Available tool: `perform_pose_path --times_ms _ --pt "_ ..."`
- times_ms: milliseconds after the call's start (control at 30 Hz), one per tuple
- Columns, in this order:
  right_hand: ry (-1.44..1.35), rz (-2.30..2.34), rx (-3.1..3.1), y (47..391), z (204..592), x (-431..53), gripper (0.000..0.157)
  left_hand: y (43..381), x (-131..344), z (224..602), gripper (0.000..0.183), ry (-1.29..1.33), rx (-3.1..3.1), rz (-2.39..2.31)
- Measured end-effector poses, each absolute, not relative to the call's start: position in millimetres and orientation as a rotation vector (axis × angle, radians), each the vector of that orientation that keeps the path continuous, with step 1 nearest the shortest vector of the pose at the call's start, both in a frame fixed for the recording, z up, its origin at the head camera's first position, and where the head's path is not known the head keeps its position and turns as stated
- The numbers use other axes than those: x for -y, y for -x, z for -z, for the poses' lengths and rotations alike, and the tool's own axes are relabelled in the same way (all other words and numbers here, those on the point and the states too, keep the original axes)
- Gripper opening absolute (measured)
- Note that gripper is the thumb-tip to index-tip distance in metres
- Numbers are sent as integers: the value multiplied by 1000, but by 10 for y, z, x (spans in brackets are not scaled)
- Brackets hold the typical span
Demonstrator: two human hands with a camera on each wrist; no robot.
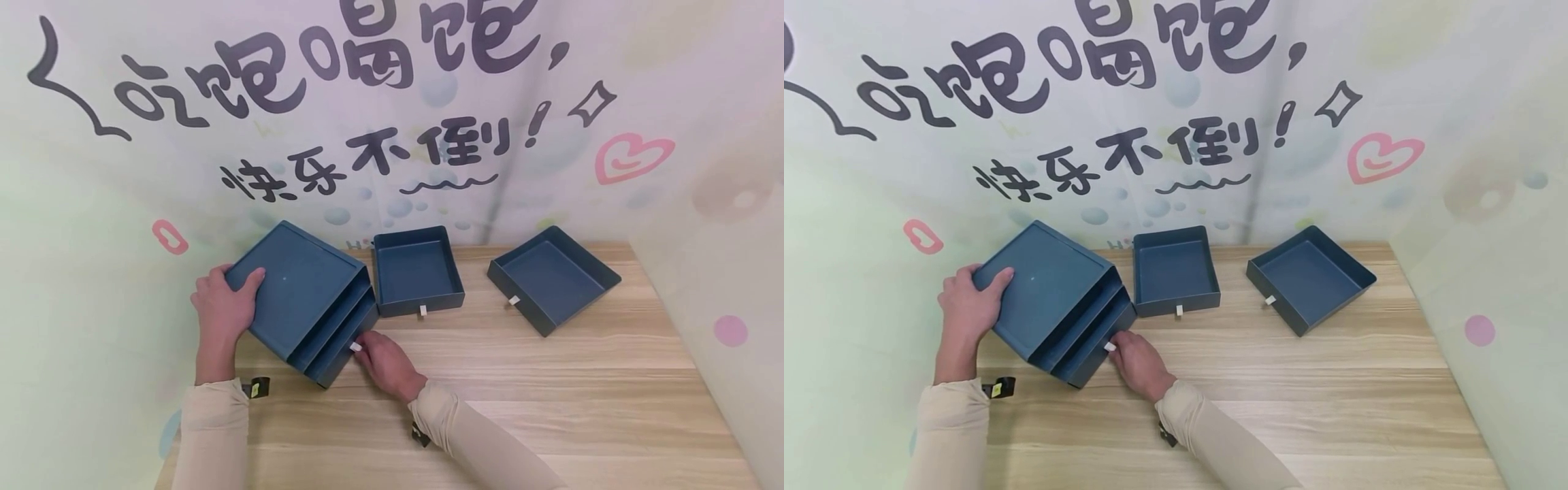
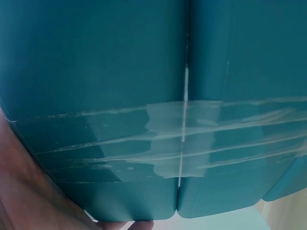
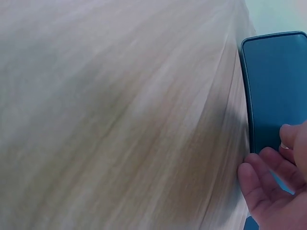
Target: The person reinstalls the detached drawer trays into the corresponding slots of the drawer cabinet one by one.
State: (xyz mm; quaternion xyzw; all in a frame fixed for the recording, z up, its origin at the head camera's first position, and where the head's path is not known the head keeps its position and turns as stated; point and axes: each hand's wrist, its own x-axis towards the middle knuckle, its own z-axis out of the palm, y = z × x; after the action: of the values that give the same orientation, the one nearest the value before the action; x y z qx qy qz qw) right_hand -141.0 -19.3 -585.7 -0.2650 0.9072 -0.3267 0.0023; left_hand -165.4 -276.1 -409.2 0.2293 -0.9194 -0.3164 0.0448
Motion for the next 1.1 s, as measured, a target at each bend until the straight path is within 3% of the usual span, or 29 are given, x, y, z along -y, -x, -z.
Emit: perform_pose_path --times_ms 333,1100 --pt "736 1118 -2826 1489 5812 60 23 1654 2743 4076 88 -694 2803 975" --pt "95 1336 -3039 1715 5946 -558 16 1653 2758 4091 88 -699 2796 979"
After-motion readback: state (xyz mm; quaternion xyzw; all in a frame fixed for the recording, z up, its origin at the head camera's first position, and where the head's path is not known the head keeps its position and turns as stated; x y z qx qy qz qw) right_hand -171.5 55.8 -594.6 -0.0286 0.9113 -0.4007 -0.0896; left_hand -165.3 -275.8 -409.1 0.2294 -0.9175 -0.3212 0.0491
